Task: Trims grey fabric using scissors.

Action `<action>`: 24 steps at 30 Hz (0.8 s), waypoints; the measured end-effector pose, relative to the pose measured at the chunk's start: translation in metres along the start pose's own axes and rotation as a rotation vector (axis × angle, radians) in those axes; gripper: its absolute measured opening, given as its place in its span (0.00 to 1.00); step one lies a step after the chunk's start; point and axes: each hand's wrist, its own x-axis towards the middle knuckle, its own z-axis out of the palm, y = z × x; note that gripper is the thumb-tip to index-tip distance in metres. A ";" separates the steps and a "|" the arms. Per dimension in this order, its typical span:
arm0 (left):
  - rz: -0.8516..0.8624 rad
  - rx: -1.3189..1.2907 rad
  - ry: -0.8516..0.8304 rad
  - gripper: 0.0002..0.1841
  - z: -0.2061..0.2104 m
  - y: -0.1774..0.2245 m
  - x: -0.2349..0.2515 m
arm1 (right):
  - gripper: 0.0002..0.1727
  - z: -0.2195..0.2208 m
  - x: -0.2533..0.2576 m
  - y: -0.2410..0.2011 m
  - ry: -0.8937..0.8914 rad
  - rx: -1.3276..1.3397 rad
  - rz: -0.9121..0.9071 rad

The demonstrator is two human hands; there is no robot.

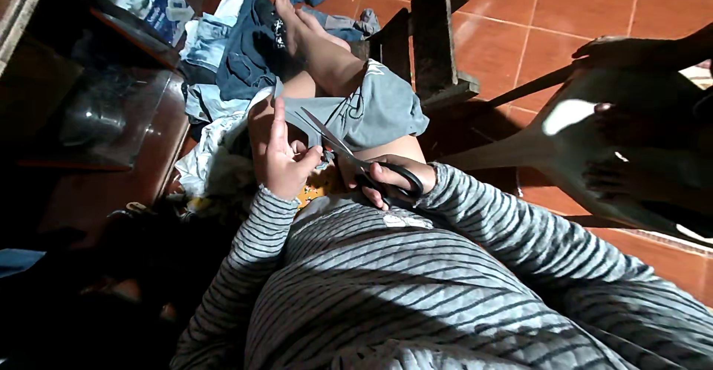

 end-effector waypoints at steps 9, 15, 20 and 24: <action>-0.002 -0.003 0.017 0.59 0.000 -0.005 -0.005 | 0.35 0.006 0.020 0.005 0.025 0.009 -0.032; -0.004 0.041 -0.003 0.60 -0.004 -0.006 -0.009 | 0.29 0.006 0.016 0.003 0.052 -0.019 -0.021; -0.018 0.043 -0.039 0.62 -0.003 -0.003 -0.015 | 0.30 0.004 0.020 0.005 0.056 -0.026 -0.030; -0.002 0.035 -0.032 0.60 -0.001 -0.001 -0.017 | 0.26 0.000 0.023 0.009 0.036 -0.031 -0.058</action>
